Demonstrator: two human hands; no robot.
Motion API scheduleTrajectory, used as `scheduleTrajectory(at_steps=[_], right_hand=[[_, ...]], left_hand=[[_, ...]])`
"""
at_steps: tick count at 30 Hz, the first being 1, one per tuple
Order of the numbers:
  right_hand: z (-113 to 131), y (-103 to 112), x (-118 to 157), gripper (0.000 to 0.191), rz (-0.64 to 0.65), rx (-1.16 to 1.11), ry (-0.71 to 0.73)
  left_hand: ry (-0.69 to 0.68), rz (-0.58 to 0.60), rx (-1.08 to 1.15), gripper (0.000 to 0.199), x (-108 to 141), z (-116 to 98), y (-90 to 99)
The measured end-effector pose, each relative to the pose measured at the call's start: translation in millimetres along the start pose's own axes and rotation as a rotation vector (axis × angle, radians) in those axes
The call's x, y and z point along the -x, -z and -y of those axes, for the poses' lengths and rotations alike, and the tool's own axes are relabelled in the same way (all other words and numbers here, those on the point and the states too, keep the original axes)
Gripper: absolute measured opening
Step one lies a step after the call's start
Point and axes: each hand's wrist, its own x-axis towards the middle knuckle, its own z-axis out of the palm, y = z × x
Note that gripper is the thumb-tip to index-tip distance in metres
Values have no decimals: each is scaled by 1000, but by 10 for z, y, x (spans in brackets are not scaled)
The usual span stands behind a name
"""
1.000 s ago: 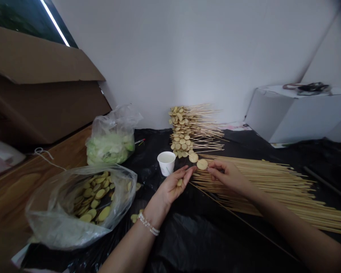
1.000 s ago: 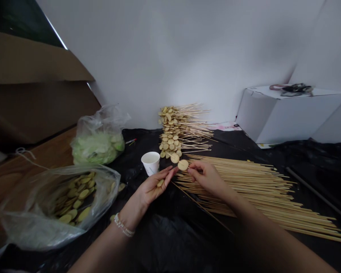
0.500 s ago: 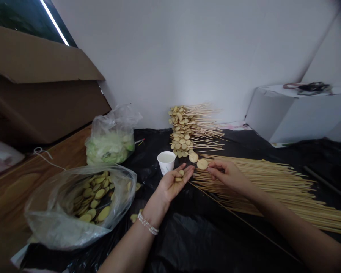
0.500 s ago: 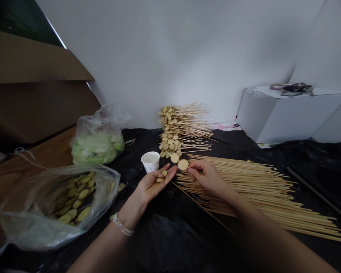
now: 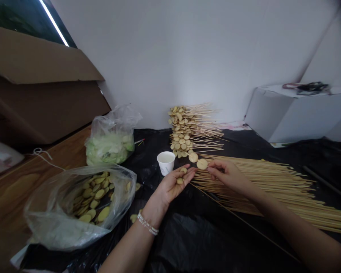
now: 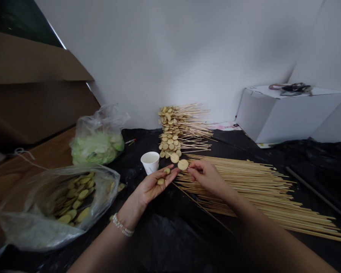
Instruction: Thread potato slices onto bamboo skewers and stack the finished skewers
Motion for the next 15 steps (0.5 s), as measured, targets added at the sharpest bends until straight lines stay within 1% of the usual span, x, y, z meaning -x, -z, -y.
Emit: scheduleTrajectory(at_steps=[3,8,15], right_hand=[[-7,19,-5,19,10,17,-9],[13,72,0,20,78,-4,-46],[58,158,1,20,129,44,-33]], left_hand=[[-18,-9,8,40,16,2,-20],[-22,-42,24,21,1,1,-14],[-29,-72,66,18,-43,-28,20]])
